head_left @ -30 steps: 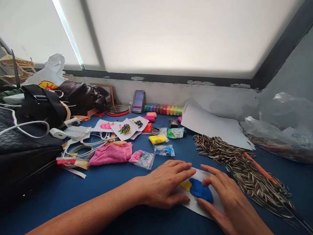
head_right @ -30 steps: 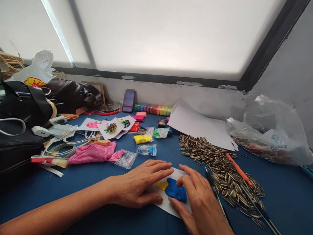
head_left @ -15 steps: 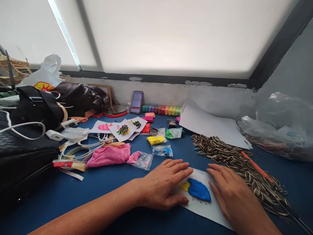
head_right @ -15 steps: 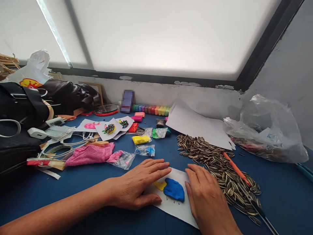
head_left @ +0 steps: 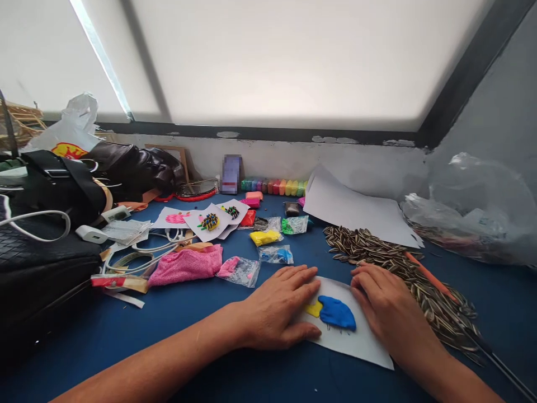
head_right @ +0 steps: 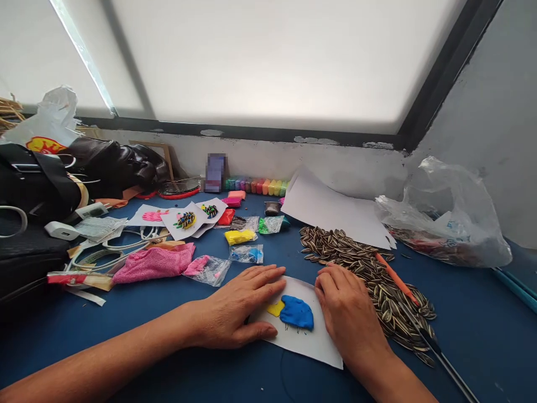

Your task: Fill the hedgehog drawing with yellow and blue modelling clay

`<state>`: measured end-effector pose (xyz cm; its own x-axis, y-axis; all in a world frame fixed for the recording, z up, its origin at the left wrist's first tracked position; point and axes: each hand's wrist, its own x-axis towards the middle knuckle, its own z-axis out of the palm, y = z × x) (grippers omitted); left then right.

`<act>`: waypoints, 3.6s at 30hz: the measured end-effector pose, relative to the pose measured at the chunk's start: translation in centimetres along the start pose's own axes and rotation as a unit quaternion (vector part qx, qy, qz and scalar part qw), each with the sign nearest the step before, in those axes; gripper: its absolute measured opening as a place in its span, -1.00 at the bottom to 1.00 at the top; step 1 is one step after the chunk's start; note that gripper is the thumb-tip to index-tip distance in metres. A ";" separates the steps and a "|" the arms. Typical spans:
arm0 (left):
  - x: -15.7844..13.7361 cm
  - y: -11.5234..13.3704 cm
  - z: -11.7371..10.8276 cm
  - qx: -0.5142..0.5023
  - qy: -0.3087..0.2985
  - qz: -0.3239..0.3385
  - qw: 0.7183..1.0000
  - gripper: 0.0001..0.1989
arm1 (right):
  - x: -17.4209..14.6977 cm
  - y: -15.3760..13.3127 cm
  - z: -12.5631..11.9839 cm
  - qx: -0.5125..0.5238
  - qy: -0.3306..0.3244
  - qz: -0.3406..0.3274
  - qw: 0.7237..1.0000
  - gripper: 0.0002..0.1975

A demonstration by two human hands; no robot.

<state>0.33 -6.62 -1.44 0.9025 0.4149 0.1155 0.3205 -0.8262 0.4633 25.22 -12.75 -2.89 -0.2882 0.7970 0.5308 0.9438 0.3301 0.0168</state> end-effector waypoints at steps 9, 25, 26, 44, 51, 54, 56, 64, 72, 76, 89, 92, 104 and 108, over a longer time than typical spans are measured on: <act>0.2 -0.1 0.5 0.022 0.005 0.006 1.000 -0.29 | -0.4 -2.7 -2.7 0.121 -0.034 -0.033 0.991 -0.88; 0.1 -0.3 0.6 0.004 0.007 0.013 1.000 -0.28 | 0.0 -4.3 -1.6 0.118 -0.018 -0.072 0.990 -0.86; 0.1 -0.3 0.6 0.005 0.007 0.014 1.000 -0.30 | 0.0 -4.3 -1.6 0.118 -0.015 -0.072 0.990 -0.86; 0.1 -0.3 0.4 0.004 0.008 0.014 1.000 -0.36 | -0.8 -3.7 -1.5 0.122 0.014 -0.092 0.988 -0.92; 0.1 -0.3 0.4 0.000 0.002 0.008 1.000 -0.34 | -0.7 -2.3 -3.1 0.058 -0.006 -0.274 0.960 -0.72; 0.1 -0.3 0.4 0.000 0.007 0.011 1.000 -0.34 | -1.0 -2.1 -3.0 0.040 -0.008 -0.260 0.965 -0.69; 0.1 -0.3 0.4 -0.001 0.004 0.010 1.000 -0.35 | -1.0 -2.1 -2.7 0.042 0.014 -0.259 0.965 -0.71; 0.1 -0.3 0.5 0.008 0.007 0.014 1.000 -0.38 | -0.8 -2.7 -1.8 0.056 0.027 -0.247 0.967 -0.78; 0.0 -0.5 0.7 0.016 0.012 0.016 1.000 -0.39 | -1.2 -2.4 -1.7 0.041 -0.007 -0.254 0.966 -0.75; 0.0 -0.4 0.6 0.016 0.010 0.017 1.000 -0.38 | -0.8 -2.7 -1.9 0.051 0.007 -0.246 0.968 -0.76; 0.1 -0.3 0.4 0.007 0.001 0.013 1.000 -0.35 | -0.3 -2.6 -2.5 0.038 0.016 -0.248 0.968 -0.76; 0.1 -0.2 0.3 0.005 0.001 0.011 1.000 -0.34 | -0.2 -2.6 -2.5 0.039 0.021 -0.246 0.968 -0.76; 0.1 -0.5 0.6 0.013 0.013 0.020 1.000 -0.37 | -1.3 -2.3 -1.1 0.057 -0.017 -0.190 0.980 -0.70; 0.1 -0.5 0.6 0.012 0.017 0.023 1.000 -0.38 | -1.3 -2.4 -1.2 0.066 -0.014 -0.194 0.979 -0.69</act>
<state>0.39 -6.41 -2.19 0.9065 0.3884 0.1655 0.2861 -0.8533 0.4359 23.56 -15.18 -2.57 -0.6264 0.6124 0.4822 0.7344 0.6710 0.1020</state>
